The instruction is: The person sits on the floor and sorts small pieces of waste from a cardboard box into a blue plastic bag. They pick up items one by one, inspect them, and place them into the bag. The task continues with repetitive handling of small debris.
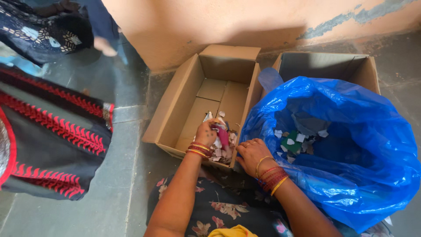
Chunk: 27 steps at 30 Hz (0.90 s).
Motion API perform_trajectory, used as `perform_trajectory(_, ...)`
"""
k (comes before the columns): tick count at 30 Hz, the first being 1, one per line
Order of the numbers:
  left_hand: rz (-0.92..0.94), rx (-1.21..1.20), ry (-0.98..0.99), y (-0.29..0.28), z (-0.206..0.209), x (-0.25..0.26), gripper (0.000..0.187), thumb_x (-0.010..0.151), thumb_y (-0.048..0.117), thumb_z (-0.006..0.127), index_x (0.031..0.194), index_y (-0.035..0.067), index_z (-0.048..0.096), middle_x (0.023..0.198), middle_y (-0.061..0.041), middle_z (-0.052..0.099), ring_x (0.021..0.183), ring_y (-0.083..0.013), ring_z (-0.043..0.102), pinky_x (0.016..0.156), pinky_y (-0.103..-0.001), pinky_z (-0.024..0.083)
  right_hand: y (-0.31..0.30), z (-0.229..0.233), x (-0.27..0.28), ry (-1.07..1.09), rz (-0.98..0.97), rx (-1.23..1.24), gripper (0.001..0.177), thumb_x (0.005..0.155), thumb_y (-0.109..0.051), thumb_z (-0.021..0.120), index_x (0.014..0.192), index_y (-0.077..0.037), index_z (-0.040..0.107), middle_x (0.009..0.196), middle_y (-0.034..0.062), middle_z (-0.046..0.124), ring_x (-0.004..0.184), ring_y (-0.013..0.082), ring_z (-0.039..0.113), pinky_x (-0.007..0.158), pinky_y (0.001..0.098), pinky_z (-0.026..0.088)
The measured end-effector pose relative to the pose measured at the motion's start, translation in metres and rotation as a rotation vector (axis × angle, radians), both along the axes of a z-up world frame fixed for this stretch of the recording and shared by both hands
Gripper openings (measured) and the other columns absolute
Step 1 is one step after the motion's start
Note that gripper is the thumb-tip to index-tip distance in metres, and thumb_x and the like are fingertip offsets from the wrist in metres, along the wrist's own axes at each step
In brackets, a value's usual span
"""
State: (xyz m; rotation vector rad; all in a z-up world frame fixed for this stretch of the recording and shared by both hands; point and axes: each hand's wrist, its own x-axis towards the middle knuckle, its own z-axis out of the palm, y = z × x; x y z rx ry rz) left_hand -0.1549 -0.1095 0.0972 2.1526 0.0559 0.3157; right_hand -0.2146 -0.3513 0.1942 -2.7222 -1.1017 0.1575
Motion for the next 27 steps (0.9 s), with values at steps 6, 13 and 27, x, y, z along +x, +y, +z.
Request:
perform_trajectory(6, 0.054, -1.003, -0.184, -0.006, 0.007, -0.006, 0.028, 0.088, -0.014, 0.053, 0.101, 0.001, 0.073, 0.096, -0.011, 0.073, 0.09, -0.0237, 0.07, 0.081, -0.034, 0.058, -0.001, -0.002, 0.002, -0.014, -0.003, 0.036, 0.034, 0.089, -0.032, 0.065, 0.116, -0.011, 0.067, 0.124, 0.0102, 0.067, 0.123, 0.0282, 0.057, 0.106, 0.0447, 0.037)
perform_trajectory(13, 0.203, -1.544, 0.012, -0.027, 0.014, -0.028, 0.023, 0.087, -0.005, 0.055, 0.099, 0.007, 0.071, 0.091, -0.014, 0.075, 0.081, -0.0276, 0.074, 0.073, -0.043, 0.063, -0.005, 0.006, -0.001, 0.023, -0.037, 0.254, 0.038, 0.089, -0.026, 0.066, 0.123, -0.009, 0.065, 0.13, 0.0105, 0.068, 0.122, 0.0299, 0.061, 0.102, 0.0436, 0.047)
perform_trajectory(27, 0.209, -1.552, 0.281, -0.07, 0.005, -0.04, 0.026, 0.09, 0.013, 0.055, 0.108, 0.001, 0.069, 0.1, -0.016, 0.074, 0.089, -0.0287, 0.074, 0.078, -0.041, 0.063, 0.027, -0.009, -0.036, -0.073, 0.06, 0.686, 0.057, 0.09, -0.001, 0.059, 0.145, 0.004, 0.047, 0.16, 0.0252, 0.034, 0.149, 0.0415, 0.033, 0.119, 0.0447, 0.03)
